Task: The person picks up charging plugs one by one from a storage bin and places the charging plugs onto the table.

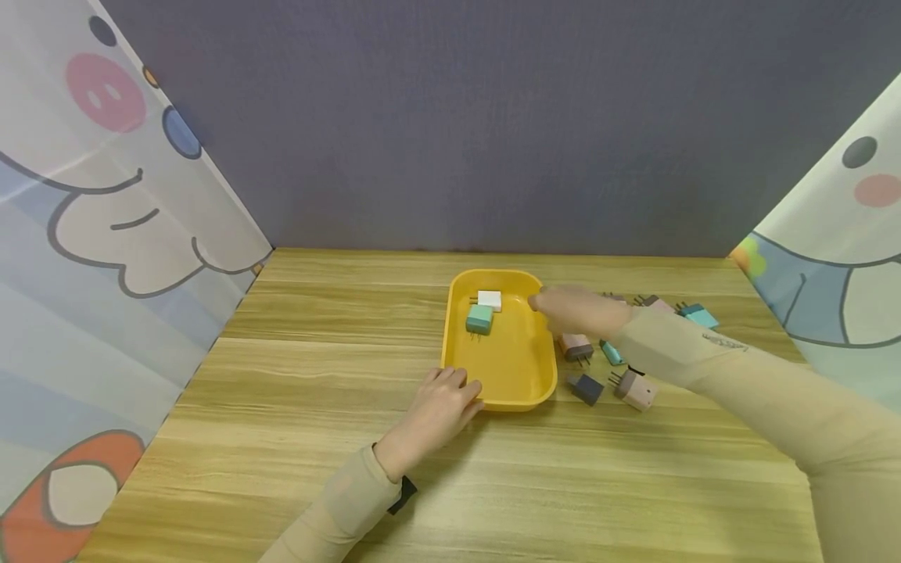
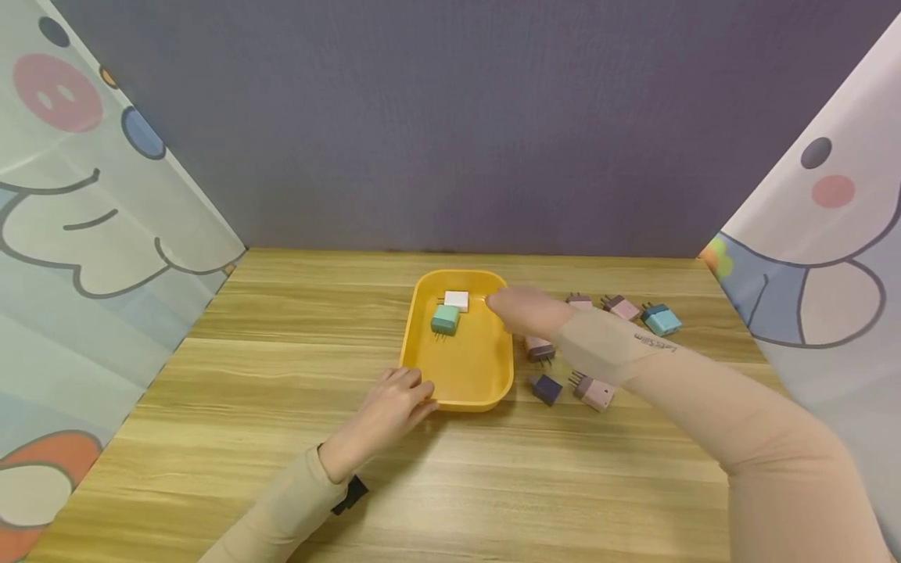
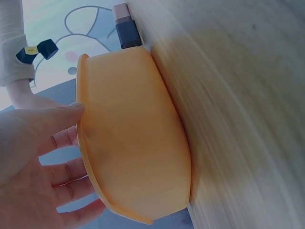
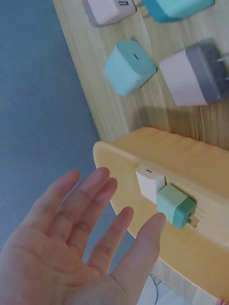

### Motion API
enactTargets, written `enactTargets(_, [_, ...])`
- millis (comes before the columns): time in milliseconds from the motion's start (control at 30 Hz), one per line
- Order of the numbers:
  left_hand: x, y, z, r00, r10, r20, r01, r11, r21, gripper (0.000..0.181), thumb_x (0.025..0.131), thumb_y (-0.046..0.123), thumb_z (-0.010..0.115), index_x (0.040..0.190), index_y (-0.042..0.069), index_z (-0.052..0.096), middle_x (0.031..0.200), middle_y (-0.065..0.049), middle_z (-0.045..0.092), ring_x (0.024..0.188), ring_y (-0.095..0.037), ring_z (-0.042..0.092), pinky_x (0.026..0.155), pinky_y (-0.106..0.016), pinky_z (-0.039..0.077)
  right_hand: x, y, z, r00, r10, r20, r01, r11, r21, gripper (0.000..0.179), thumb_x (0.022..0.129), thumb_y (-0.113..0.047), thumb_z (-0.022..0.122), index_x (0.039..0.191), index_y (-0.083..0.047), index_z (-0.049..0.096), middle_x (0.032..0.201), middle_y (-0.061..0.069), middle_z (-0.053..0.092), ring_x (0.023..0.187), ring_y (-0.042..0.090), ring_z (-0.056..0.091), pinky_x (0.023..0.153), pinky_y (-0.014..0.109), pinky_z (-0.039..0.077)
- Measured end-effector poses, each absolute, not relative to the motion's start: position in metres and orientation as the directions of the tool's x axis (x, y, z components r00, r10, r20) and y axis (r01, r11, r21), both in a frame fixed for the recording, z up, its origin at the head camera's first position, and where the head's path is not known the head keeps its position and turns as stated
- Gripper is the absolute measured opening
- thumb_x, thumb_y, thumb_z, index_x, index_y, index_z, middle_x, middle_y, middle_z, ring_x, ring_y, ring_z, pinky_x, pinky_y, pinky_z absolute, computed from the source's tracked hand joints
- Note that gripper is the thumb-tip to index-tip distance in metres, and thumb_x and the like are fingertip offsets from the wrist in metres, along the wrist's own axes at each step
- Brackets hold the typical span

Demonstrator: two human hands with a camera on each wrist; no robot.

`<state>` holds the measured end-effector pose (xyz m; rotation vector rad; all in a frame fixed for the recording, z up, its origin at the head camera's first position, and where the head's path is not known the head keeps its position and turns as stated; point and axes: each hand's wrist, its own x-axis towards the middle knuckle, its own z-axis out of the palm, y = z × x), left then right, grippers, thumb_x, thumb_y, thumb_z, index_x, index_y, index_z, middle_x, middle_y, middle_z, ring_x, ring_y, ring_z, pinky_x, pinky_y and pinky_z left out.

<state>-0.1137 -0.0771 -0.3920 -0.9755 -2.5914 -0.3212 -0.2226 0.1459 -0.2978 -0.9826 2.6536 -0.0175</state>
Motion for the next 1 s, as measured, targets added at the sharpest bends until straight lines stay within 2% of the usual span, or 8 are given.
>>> enactTargets(233, [-0.113,-0.077,-0.392,-0.71,0.582,0.396,0.664,0.741,0.1,0.011,0.08,0.024,0.065,0.078,0.014,0.06,0.067,0.004,0.045,0.064,-0.012,0.041,0.069,-0.03,0.038,-0.228,0.13,-0.297,-0.717,-0.615,-0.329,-0.633,0.772,-0.065,0.026,0.08,-0.001,0.061,0.105,-0.003,0.054,0.099,0.013,0.058,0.086,0.023,0.056,0.073,0.033,0.047])
enactTargets(400, [-0.113,-0.076,-0.392,-0.709,0.584,0.396,0.664,0.742,0.093,0.012,0.08,0.024,0.065,0.079,0.014,0.059,0.067,0.004,0.045,0.064,-0.012,0.042,0.069,-0.03,0.038,-0.232,0.119,-0.3,-0.713,-0.612,-0.341,-0.64,0.767,-0.038,0.018,0.081,0.001,0.06,0.097,-0.006,0.055,0.086,0.007,0.058,0.074,0.019,0.053,0.065,0.03,0.044])
enactTargets(567, [-0.113,-0.076,-0.391,-0.709,0.586,0.391,0.664,0.742,0.092,0.012,0.08,0.024,0.065,0.079,0.013,0.06,0.067,0.003,0.045,0.064,-0.012,0.042,0.069,-0.029,0.038,-0.235,0.11,-0.302,-0.725,-0.588,-0.36,-0.604,0.793,-0.079,0.016,0.082,0.004,0.057,0.091,-0.008,0.053,0.078,0.003,0.052,0.068,0.017,0.047,0.061,0.029,0.039])
enactTargets(800, [-0.113,-0.076,-0.391,-0.711,0.586,0.389,0.662,0.744,0.09,0.012,0.079,0.024,0.066,0.079,0.013,0.06,0.067,0.003,0.045,0.064,-0.012,0.042,0.069,-0.029,0.037,-0.241,0.096,-0.306,-0.756,-0.53,-0.384,-0.549,0.833,-0.068,0.014,0.083,0.003,0.057,0.091,-0.008,0.053,0.082,0.005,0.054,0.071,0.018,0.047,0.063,0.029,0.039])
enactTargets(900, [-0.113,-0.075,-0.391,-0.712,0.586,0.387,0.662,0.744,0.092,0.012,0.08,0.023,0.065,0.08,0.013,0.06,0.067,0.003,0.045,0.064,-0.013,0.042,0.069,-0.029,0.037,-0.243,0.091,-0.308,-0.748,-0.538,-0.388,-0.561,0.825,-0.063,0.014,0.083,0.002,0.056,0.093,-0.007,0.054,0.084,0.006,0.055,0.072,0.017,0.048,0.064,0.028,0.04])
enactTargets(1000, [-0.113,-0.075,-0.39,-0.713,0.587,0.384,0.663,0.743,0.096,0.011,0.08,0.023,0.065,0.08,0.013,0.061,0.067,0.003,0.045,0.064,-0.012,0.042,0.069,-0.029,0.037,-0.246,0.087,-0.31,-0.74,-0.544,-0.396,-0.562,0.823,-0.081,0.013,0.084,0.003,0.055,0.092,-0.007,0.053,0.078,0.005,0.052,0.066,0.015,0.044,0.06,0.026,0.037])
